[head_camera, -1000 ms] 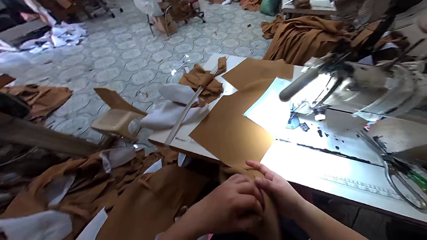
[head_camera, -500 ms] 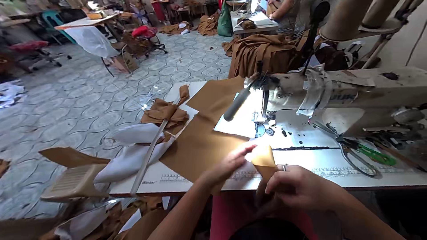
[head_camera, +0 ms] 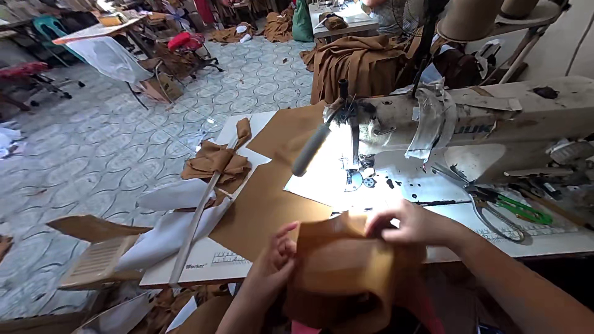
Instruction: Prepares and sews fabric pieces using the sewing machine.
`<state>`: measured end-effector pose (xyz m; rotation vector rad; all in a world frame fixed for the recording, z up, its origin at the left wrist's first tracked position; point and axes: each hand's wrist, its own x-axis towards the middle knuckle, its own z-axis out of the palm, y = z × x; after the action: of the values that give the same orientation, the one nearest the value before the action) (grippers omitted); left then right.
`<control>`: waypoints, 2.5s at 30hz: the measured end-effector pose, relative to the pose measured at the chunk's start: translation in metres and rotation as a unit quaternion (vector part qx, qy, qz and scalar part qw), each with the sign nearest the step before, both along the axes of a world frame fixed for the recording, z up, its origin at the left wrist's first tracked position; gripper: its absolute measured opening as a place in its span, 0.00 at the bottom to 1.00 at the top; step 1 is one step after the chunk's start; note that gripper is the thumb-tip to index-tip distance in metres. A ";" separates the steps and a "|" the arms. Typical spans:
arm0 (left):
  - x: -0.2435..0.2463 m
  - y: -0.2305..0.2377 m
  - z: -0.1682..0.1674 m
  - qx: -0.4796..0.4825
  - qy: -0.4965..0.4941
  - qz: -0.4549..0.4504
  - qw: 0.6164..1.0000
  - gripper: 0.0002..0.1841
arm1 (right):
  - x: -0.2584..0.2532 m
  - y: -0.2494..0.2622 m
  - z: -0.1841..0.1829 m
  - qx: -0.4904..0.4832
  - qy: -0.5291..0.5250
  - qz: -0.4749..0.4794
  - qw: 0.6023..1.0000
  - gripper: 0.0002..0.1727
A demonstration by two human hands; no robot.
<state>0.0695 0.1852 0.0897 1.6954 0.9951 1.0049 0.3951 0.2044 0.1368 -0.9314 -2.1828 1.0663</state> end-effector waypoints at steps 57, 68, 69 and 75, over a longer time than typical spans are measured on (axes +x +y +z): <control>0.046 0.066 -0.027 0.236 0.379 -0.131 0.885 0.37 | 0.089 -0.063 -0.007 -0.056 0.157 -0.082 0.983 0.16; 0.102 0.024 -0.007 0.239 0.234 -0.200 0.921 0.20 | 0.083 -0.252 -0.239 -0.529 -0.281 -0.325 0.732 0.27; 0.111 0.020 -0.004 0.243 0.221 -0.215 0.920 0.18 | 0.079 -0.254 -0.241 -0.511 -0.246 -0.339 0.750 0.22; 0.169 -0.020 -0.018 0.150 0.149 -0.386 0.898 0.27 | 0.109 -0.215 -0.130 -0.324 0.055 -0.325 0.887 0.13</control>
<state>0.2386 0.1652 0.0718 2.2758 0.2602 0.3789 0.5043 -0.0108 0.0065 -1.6844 -1.2282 1.4479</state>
